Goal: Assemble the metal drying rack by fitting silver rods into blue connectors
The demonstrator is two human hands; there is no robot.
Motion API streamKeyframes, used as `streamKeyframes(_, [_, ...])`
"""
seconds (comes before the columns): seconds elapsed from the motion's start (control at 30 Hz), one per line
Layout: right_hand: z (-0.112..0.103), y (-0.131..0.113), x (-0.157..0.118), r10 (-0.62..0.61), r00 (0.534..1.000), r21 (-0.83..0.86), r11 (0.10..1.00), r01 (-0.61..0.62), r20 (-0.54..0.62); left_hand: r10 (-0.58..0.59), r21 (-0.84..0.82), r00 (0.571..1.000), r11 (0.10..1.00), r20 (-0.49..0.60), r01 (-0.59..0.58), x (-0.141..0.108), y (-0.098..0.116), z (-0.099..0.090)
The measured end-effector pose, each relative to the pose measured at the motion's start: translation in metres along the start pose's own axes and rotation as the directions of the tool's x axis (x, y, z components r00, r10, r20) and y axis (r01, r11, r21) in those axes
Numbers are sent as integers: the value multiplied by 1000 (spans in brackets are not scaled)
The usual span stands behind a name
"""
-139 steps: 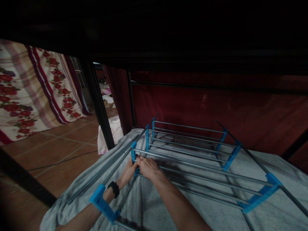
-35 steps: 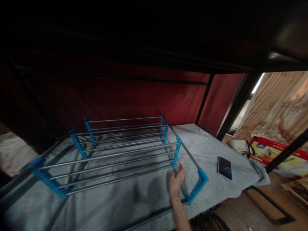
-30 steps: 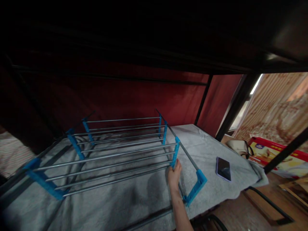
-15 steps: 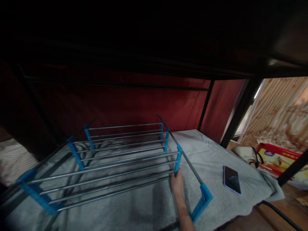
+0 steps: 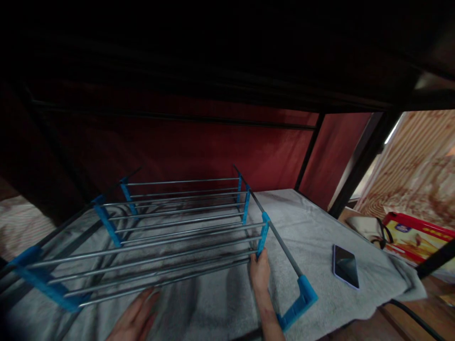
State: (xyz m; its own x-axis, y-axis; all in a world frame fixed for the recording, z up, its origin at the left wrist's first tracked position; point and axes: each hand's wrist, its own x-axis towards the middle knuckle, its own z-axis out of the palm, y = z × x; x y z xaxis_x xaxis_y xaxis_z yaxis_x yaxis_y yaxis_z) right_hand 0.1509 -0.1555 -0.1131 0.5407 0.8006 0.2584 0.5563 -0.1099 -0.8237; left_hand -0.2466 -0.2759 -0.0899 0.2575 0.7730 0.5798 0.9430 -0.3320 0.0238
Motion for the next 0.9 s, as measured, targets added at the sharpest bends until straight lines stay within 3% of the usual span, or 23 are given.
streamKeyframes(0.07, [-2, -1, 0, -22, 1000, -27, 999, 22, 15, 197, 14, 980, 980, 1, -197, 36, 45, 18])
streamKeyframes(0.13, [-4, -1, 0, -47, 998, -42, 998, 49, 36, 284, 4, 957, 959, 64, -285, 72, 85, 31])
streamKeyframes(0.27, [-6, 1, 0, -87, 995, -101, 991, 91, 50, 311, -42, 922, 950, 232, -310, 128, 129, 49])
streamKeyframes(0.4, [-4, 5, 1, -90, 994, -229, 968, 102, 63, 282, -131, 871, 959, 403, -249, 161, 143, 59])
streamKeyframes(0.53, [-1, 11, 3, -98, 992, -326, 938, 120, 83, 225, -256, 833, 961, 506, -103, 179, 148, 59])
streamKeyframes(0.67, [-1, 15, 3, -101, 989, -389, 911, 136, 110, 179, -359, 837, 933, 517, 22, 184, 146, 57])
streamKeyframes(0.9, [-3, 0, 1, -46, 993, -421, 903, 87, 107, 151, -375, 850, 925, 505, 59, 184, 144, 57])
